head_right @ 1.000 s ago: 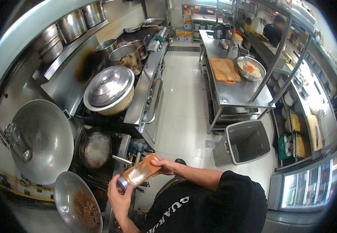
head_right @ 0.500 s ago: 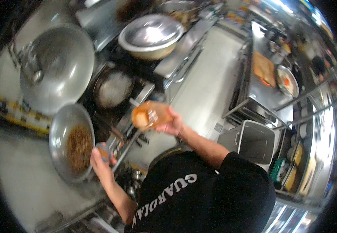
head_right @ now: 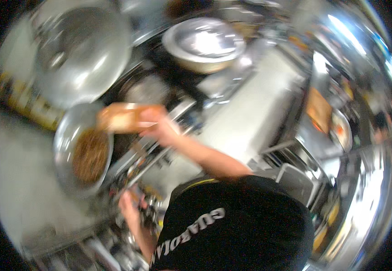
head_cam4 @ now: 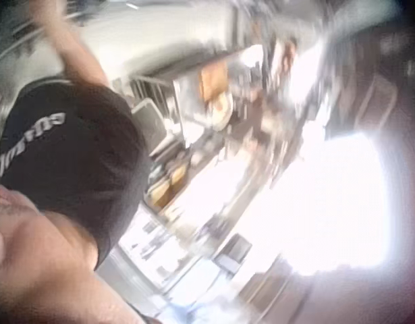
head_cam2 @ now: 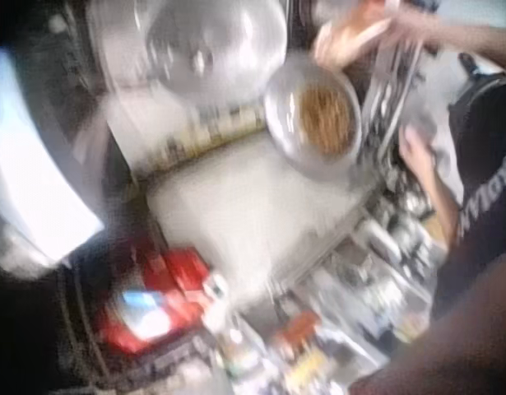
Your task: The person seasons meat in a wok with spice from a container, stirs it with a spatula, and then scoops the cooked meat into a small metal bowl.
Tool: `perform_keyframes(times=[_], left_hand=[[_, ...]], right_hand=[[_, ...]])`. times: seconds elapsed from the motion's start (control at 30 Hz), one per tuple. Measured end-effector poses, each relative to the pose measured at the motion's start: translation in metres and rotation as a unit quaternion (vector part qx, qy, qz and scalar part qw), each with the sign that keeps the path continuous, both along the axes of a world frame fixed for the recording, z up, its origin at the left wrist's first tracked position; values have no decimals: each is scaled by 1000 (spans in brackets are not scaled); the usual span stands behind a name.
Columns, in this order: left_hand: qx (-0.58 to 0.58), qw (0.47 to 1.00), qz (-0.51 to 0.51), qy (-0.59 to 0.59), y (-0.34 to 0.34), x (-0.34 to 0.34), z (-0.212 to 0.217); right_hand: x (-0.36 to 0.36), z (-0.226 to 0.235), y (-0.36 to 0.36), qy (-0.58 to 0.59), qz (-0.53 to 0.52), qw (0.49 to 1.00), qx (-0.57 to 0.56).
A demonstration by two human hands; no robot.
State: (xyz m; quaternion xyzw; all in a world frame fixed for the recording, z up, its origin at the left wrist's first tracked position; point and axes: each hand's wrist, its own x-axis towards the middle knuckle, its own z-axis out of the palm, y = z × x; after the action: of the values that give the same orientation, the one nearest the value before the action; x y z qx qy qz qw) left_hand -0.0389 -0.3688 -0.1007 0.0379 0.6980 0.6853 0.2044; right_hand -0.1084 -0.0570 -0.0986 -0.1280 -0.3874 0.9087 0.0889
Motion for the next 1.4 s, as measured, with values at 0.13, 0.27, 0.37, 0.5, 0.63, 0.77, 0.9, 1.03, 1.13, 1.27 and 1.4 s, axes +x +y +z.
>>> perform_keyframes(times=[0.13, 0.27, 0.37, 0.5, 0.63, 0.77, 0.9, 1.03, 1.13, 1.27, 1.4], left_hand=[[-28, 996, 74, -27, 6, 20, -7], [-71, 995, 65, -10, -5, 29, -16], [-71, 989, 128, -28, -31, 33, -13], [-46, 989, 109, -88, -56, 31, 4], [-7, 989, 130, -76, -80, 35, -17], [-1, 985, 138, -101, -96, 51, -29], [-11, 975, 191, -111, -104, 69, -22], [-1, 968, 222, -113, -120, 71, -33], [-8, 968, 219, -118, -127, 68, -37], [-27, 965, 219, -139, -136, 64, -41], [-41, 969, 200, -138, -142, 56, -36]], right_hand=[[-78, 3, -44, -57, -12, 995, 86], [-123, 1, -70, -29, -50, 991, 118], [-158, 18, -115, -48, -13, 982, 181], [-211, -14, -143, -37, -139, 930, 337], [-212, 19, -150, -76, 28, 968, 239], [-234, 12, -193, -66, 46, 955, 284], [-249, 1, -224, -76, 25, 941, 328], [-260, 1, -236, -49, 70, 928, 361], [-267, -3, -241, -38, 68, 917, 391], [-272, -4, -258, -27, 68, 908, 413], [-287, -14, -261, -27, 28, 901, 432]])
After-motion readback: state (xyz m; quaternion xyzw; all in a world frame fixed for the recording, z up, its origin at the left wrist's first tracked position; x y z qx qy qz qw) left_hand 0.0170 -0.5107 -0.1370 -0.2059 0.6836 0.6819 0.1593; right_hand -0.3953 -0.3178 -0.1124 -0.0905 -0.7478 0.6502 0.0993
